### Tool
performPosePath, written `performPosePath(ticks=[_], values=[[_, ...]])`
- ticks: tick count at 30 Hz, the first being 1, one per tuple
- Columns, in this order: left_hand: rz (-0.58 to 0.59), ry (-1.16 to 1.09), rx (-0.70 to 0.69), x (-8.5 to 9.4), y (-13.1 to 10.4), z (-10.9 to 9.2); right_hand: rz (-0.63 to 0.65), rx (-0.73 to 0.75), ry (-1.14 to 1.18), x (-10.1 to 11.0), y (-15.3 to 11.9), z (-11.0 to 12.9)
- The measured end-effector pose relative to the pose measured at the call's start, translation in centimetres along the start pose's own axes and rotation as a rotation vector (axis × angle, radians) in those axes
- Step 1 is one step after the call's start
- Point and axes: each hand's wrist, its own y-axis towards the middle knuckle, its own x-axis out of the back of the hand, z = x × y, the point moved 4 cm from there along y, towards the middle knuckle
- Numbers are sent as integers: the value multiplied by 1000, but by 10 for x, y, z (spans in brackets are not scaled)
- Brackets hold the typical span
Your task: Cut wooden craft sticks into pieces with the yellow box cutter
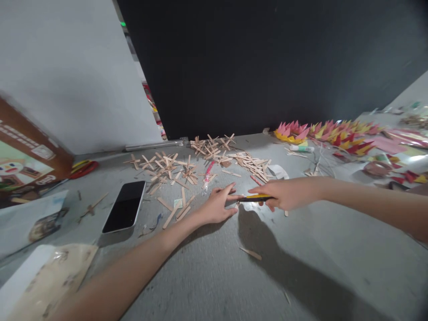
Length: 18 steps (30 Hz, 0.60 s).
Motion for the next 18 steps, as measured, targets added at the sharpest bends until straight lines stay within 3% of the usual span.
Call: performPosePath(ticks=[3, 6, 11, 15, 18], values=[[-37, -11, 7, -2, -1, 4, 91, -104, 160, 5, 2, -1], [-96, -16, 58, -5, -1, 8, 99, -80, 187, 14, 3, 2], [-164, -16, 84, -6, -1, 10, -63, 89, -83, 31, 7, 7], [-160, -15, 74, -6, 0, 11, -158, 248, -268, 31, 11, 9], [-156, -22, 62, -6, 1, 13, -182, 224, -396, 28, 14, 8]])
